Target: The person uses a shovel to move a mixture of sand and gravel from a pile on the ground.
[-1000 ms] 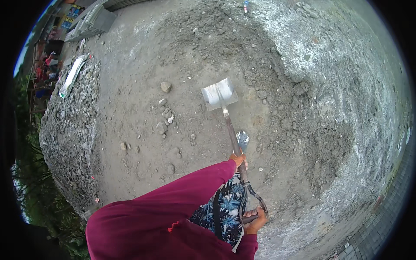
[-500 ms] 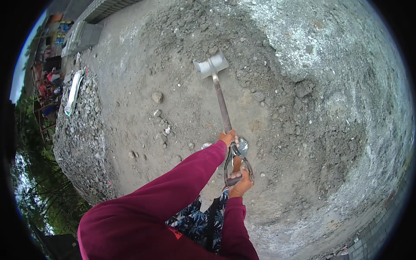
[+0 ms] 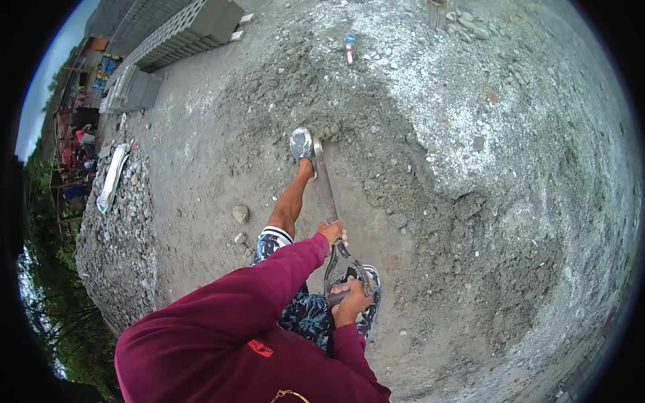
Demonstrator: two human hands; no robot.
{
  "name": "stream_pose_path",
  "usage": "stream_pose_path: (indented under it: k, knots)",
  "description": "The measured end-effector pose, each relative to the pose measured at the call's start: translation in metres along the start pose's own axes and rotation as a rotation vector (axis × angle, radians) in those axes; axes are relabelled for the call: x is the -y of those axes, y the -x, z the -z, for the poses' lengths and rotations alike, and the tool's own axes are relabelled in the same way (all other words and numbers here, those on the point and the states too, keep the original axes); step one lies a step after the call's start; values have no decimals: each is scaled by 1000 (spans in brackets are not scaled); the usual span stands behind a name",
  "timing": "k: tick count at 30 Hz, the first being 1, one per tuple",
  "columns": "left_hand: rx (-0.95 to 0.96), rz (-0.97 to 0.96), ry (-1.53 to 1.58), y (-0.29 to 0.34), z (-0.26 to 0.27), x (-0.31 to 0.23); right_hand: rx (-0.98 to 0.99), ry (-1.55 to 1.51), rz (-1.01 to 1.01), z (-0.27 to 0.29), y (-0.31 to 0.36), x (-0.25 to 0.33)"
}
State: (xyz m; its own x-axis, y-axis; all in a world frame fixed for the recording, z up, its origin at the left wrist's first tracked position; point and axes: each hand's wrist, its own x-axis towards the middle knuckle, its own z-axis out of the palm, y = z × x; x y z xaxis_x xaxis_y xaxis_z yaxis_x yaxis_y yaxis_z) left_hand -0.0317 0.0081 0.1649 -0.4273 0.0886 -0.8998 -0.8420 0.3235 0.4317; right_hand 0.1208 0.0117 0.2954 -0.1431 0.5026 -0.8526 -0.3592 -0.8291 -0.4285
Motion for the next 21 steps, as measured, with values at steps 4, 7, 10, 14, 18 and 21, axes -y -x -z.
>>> stream_pose_path:
  k: [4, 7, 10, 14, 18, 21]
  knots:
    - [151, 60, 171, -59, -35, -72, -4, 39, -58, -69, -72, 38]
    - [246, 192, 178, -64, -43, -86, -104, 147, -59, -67, -92, 58]
    - [132, 196, 182, -114, -23, -111, -276, 269, 4, -41, -106, 30]
    - [13, 289, 205, -212, -5, -120, -577, 316, -10, -31, -112, -1]
    - [-183, 201, 133, -252, -17, -121, -717, 438, -13, -13, -121, 8]
    - [-189, 213, 124, -239, -8, -125, -650, 417, 28, -12, -122, 12]
